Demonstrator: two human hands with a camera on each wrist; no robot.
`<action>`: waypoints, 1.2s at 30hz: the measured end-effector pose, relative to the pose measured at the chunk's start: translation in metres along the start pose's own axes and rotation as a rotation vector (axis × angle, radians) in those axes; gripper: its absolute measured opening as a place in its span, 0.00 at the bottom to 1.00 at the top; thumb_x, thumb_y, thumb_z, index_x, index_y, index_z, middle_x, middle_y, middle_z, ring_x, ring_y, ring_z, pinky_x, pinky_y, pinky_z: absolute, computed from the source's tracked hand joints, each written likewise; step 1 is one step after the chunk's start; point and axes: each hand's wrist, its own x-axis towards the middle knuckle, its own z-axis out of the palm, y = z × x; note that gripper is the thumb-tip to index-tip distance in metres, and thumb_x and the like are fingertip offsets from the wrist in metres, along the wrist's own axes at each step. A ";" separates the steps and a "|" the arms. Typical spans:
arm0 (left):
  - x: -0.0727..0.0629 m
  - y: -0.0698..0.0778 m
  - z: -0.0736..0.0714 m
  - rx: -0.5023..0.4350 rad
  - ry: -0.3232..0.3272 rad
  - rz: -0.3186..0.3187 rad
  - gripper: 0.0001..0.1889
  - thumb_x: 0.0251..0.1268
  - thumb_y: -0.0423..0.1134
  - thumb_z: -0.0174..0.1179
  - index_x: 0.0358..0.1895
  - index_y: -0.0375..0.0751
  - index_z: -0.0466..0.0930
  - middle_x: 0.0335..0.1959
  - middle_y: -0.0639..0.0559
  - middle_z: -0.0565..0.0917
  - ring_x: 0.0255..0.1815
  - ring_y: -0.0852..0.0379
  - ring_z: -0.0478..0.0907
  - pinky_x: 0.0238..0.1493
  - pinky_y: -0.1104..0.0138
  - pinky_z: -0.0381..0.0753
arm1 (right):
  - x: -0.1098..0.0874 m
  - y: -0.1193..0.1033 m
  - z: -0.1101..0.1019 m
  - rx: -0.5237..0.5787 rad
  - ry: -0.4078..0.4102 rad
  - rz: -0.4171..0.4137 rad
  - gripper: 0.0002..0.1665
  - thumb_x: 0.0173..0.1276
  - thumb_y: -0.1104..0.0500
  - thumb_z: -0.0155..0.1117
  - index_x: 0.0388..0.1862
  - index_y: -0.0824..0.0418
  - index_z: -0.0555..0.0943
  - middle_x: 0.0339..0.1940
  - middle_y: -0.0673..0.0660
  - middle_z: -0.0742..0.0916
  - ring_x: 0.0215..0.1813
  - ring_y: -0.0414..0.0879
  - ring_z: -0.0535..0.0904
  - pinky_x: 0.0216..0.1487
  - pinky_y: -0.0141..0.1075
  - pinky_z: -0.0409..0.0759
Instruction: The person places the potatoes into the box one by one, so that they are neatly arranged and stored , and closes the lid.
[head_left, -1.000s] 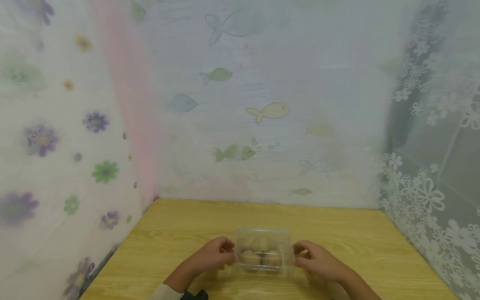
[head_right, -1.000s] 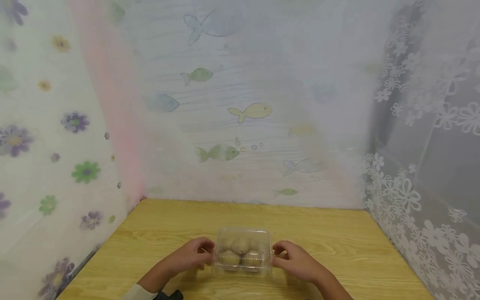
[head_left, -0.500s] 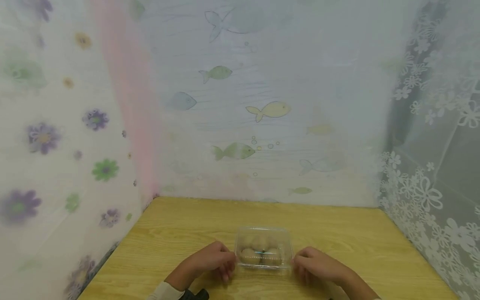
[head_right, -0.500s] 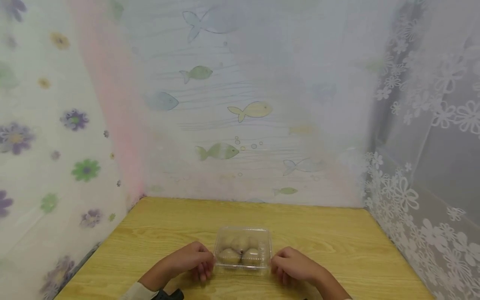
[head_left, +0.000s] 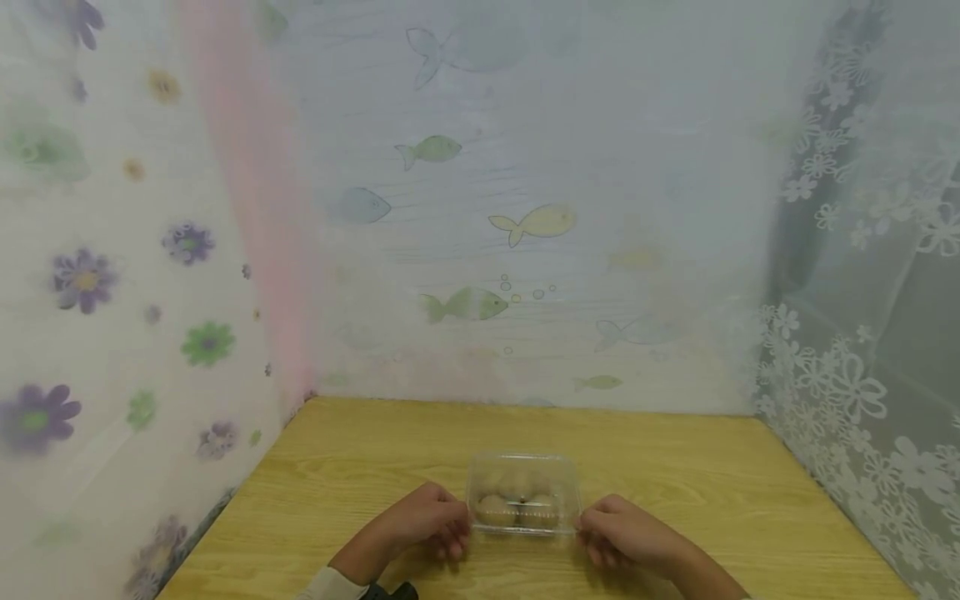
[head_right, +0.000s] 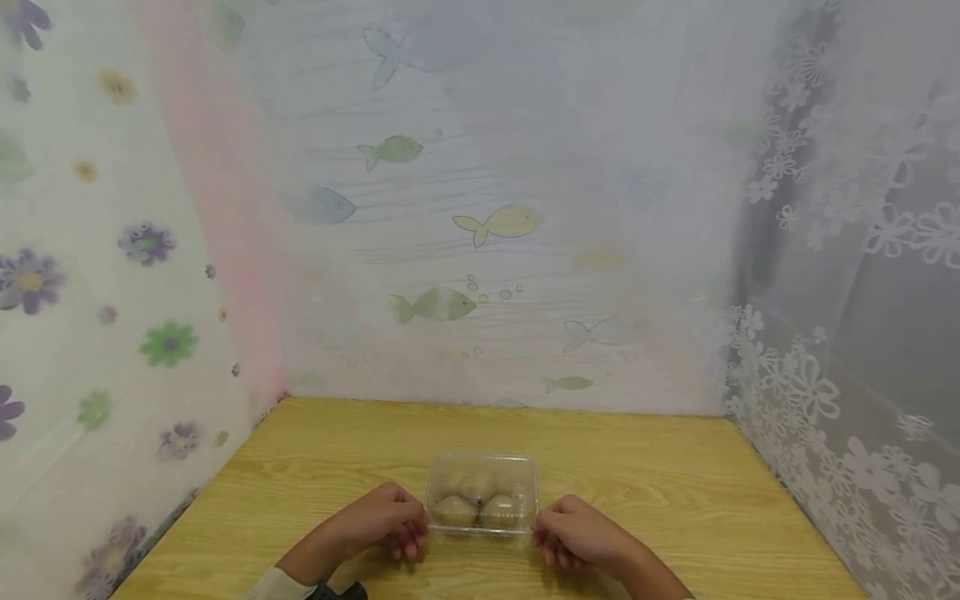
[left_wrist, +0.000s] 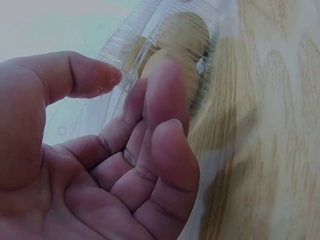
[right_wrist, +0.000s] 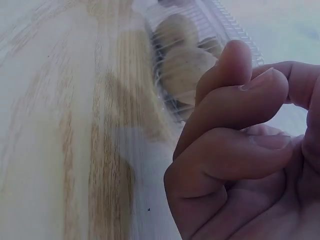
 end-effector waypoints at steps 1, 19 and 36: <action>0.001 0.000 0.000 -0.004 0.001 0.001 0.15 0.67 0.40 0.59 0.32 0.31 0.88 0.23 0.51 0.88 0.20 0.62 0.83 0.21 0.72 0.78 | 0.000 0.000 0.000 0.003 0.001 0.001 0.21 0.79 0.57 0.51 0.36 0.74 0.83 0.18 0.50 0.82 0.16 0.36 0.67 0.14 0.24 0.61; 0.006 -0.004 0.007 -0.061 0.017 -0.036 0.14 0.66 0.41 0.60 0.26 0.37 0.85 0.21 0.52 0.86 0.17 0.63 0.79 0.18 0.73 0.76 | 0.002 0.006 -0.006 0.025 0.006 0.015 0.20 0.79 0.57 0.53 0.37 0.72 0.83 0.18 0.49 0.82 0.17 0.35 0.68 0.15 0.24 0.61; 0.009 -0.004 0.007 -0.099 0.007 -0.039 0.12 0.66 0.39 0.59 0.26 0.38 0.84 0.21 0.53 0.85 0.17 0.63 0.78 0.18 0.73 0.75 | 0.005 0.007 -0.011 0.073 -0.028 0.009 0.20 0.80 0.57 0.53 0.37 0.71 0.83 0.18 0.47 0.80 0.17 0.34 0.68 0.15 0.24 0.62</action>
